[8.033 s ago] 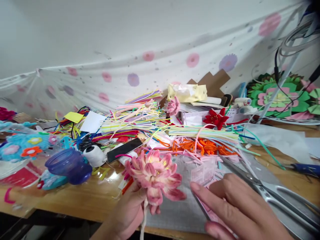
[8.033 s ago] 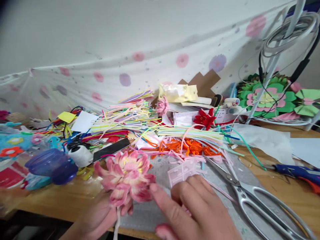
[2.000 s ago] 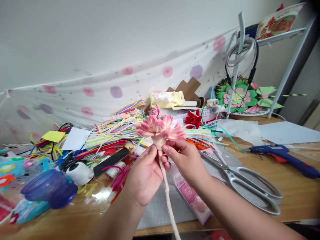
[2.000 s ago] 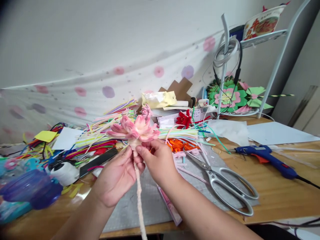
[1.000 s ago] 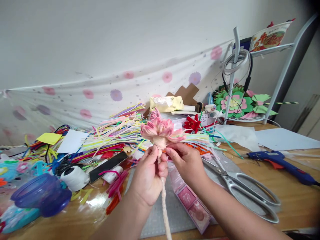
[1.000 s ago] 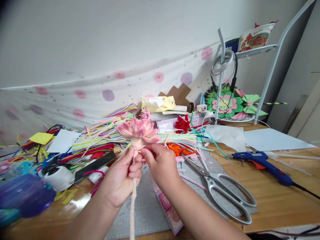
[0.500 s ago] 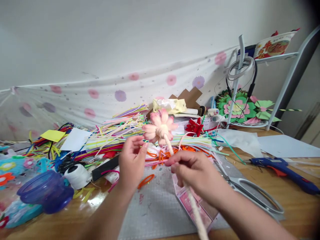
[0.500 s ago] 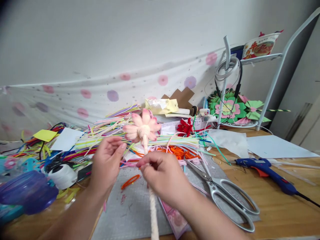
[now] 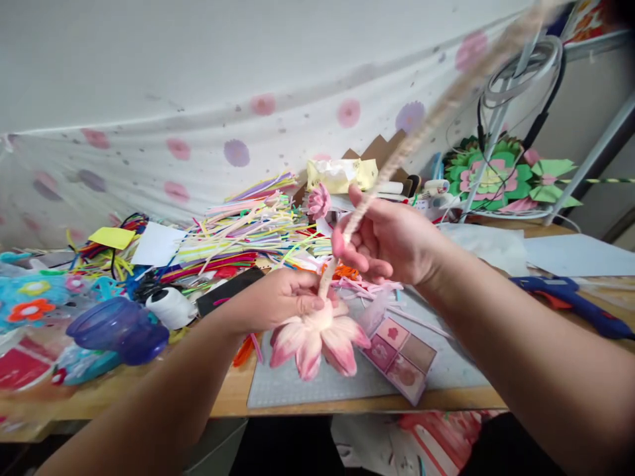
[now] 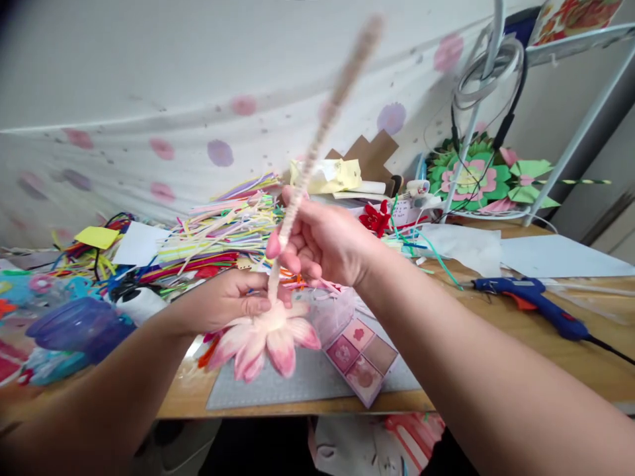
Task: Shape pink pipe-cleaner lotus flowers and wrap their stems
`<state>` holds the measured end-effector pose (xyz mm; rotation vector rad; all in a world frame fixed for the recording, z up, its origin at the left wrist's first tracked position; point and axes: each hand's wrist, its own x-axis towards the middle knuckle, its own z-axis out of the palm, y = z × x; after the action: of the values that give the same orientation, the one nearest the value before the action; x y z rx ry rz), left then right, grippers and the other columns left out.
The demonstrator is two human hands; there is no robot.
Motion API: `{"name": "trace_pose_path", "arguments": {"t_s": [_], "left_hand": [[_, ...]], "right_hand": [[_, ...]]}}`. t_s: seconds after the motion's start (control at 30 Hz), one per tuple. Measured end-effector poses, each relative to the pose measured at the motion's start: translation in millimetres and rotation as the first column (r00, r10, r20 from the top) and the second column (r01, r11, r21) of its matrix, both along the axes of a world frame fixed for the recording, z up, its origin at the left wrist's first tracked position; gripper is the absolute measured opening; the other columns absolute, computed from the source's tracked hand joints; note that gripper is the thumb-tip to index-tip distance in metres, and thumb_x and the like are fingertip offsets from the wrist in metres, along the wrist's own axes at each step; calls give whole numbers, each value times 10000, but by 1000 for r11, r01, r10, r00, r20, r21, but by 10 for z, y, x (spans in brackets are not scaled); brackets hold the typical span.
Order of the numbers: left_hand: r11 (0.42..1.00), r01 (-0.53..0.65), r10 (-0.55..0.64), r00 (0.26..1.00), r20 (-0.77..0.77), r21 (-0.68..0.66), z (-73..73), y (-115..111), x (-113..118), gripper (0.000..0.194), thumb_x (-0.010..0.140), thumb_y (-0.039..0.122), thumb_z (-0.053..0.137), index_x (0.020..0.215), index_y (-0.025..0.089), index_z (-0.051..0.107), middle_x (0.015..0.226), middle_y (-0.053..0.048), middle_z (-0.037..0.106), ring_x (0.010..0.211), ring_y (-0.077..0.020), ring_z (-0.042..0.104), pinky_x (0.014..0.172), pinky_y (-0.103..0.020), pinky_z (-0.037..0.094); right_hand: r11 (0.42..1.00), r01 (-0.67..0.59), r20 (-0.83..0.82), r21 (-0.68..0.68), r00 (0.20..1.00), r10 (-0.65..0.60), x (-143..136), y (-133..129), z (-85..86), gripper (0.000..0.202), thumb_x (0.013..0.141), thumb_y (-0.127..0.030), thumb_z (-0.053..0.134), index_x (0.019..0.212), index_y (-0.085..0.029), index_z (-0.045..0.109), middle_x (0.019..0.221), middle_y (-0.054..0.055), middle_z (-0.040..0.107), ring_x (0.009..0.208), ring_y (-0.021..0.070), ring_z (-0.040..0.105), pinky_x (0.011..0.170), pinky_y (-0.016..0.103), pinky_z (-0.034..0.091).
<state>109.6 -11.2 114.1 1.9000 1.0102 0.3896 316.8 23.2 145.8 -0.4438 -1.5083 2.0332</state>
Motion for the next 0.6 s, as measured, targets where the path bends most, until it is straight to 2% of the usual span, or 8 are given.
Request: {"name": "trace_pose_path", "arguments": {"t_s": [0.1,0.2,0.27,0.33,0.37,0.43,0.5,0.6], "left_hand": [[995,-37,48,991,127,-88,-196,-45,-16,251,796,295,606,960,135,710,978,-94,709,891,-209,639,773,-262,472],[979,-162,181,970,163,-121,-339,-105,-11,201,770,273,627,878,143,737,884,-117,718,784,-204,643,673,-241,467],[965,-228,248,953,173,-127,-406,-147,-18,190,761,279,631,823,140,744,820,-117,715,705,-183,629,615,-218,447],[943,-288,320,921,221,-166,-458,-190,-38,178,747,280,642,781,139,743,769,-106,707,652,-165,614,584,-205,439],[929,-318,359,901,245,-190,-480,-214,-46,167,734,278,655,766,138,740,749,-101,701,637,-162,611,578,-206,442],[889,-398,451,844,291,-225,-518,-260,-49,156,707,282,686,750,138,728,712,-90,686,625,-168,610,570,-218,455],[835,-498,551,758,349,-235,-545,-294,-21,178,692,308,700,761,146,714,664,-72,661,625,-181,610,561,-236,469],[762,-599,640,641,424,-244,-559,-303,57,229,702,368,680,791,158,697,598,-41,612,611,-184,597,539,-243,469]], "right_hand": [[999,42,5,-20,999,-42,-140,31,-42,715,952,-607,161,689,-124,619,396,11,525,234,61,332,244,165,320],[995,86,37,-55,996,-84,-267,37,-145,695,920,-664,219,715,-134,619,403,-12,508,249,60,339,255,162,307],[990,134,46,-48,990,-132,-324,7,-244,619,936,-621,259,795,-137,619,452,-11,536,295,76,417,300,173,354],[964,260,59,62,963,-264,-336,-65,-366,467,960,-516,334,896,-143,606,555,-7,584,370,91,496,375,193,411],[922,347,57,171,931,-360,-323,-117,-436,374,962,-447,383,919,-147,603,608,-5,596,419,96,525,420,203,434],[763,462,22,451,849,-527,-261,-244,-584,219,933,-302,472,890,-148,622,684,0,599,537,108,560,527,227,464],[623,371,10,688,854,-520,-173,-375,-720,172,902,-201,509,834,-148,658,744,22,620,694,136,591,662,260,476],[594,141,103,792,928,-358,-59,-522,-838,213,917,-151,484,893,-179,694,904,46,648,829,151,601,763,281,471]]}}
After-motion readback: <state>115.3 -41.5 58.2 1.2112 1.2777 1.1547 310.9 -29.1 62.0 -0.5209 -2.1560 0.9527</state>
